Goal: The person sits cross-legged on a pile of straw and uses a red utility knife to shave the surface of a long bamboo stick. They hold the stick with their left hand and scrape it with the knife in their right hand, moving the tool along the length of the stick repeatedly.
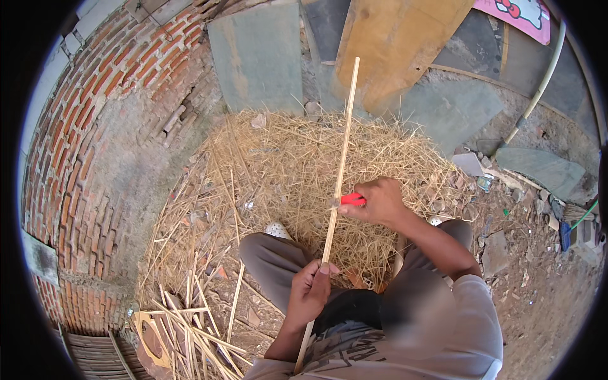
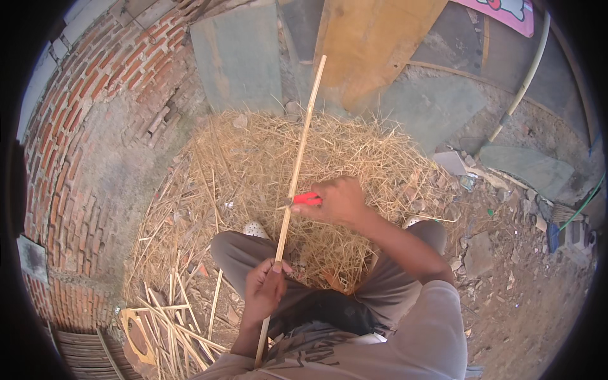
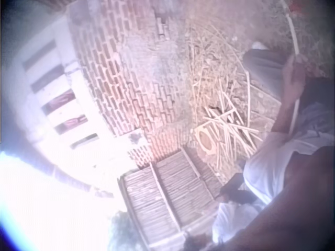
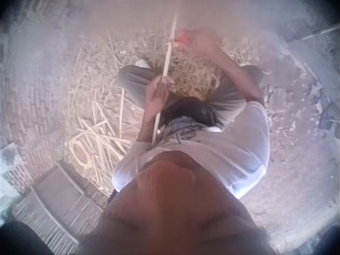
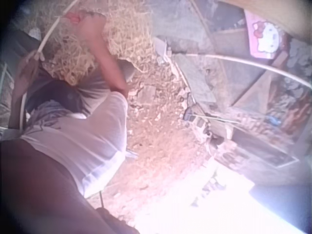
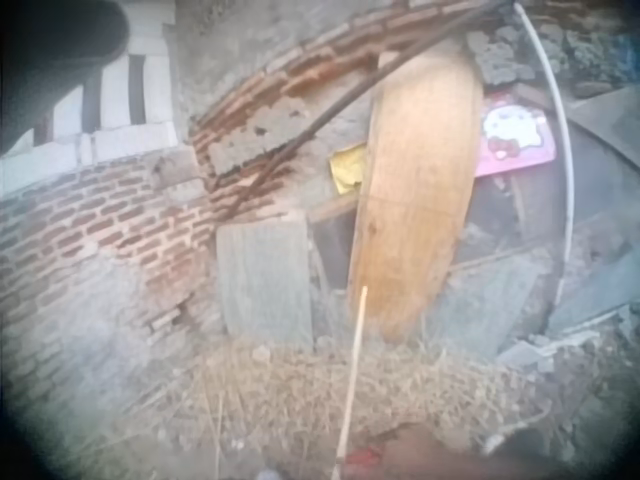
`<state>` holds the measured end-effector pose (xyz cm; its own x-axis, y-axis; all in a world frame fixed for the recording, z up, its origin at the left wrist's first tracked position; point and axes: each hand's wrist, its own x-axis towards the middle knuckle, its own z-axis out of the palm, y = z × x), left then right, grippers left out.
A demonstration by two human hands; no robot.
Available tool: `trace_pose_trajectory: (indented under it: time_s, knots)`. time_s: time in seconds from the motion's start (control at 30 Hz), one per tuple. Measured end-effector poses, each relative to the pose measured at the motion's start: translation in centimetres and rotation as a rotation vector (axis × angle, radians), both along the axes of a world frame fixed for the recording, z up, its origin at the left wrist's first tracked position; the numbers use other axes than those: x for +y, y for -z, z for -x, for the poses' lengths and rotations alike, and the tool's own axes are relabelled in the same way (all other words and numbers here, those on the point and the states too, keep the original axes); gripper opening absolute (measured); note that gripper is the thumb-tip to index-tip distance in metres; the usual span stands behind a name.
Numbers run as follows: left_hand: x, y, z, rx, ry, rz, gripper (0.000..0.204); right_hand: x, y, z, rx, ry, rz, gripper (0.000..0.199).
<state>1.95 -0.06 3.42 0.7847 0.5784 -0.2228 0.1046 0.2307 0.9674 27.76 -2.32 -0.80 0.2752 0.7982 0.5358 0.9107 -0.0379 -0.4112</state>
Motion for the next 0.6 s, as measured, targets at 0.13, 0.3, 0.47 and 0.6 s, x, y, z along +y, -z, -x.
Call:
trace_pose_trajectory:
  time_s: [0.13, 0.3, 0.47, 0.6]
  knots:
    - [-0.4, -0.4, 0.0, 0.031, 0.014, -0.042, 0.025, 0.3, 0.4, -0.3, -0.065, 0.047, -0.018, 0.066]
    - [-0.9, -0.3, 0.1, 0.016, 0.067, -0.029, 0.026, 0.6, 0.7, -3.5, -0.108, 0.014, -0.089, 0.066]
    - [-1.6, -0.4, 0.1, 0.003, 0.114, -0.028, 0.026, 0.9, 1.1, -7.4, -0.110, 0.265, -0.030, 0.066]
    - [-2.0, -0.4, 0.5, 0.018, 0.138, -0.039, 0.024, 1.1, 0.9, -9.3, -0.077, 0.351, -0.015, 0.064]
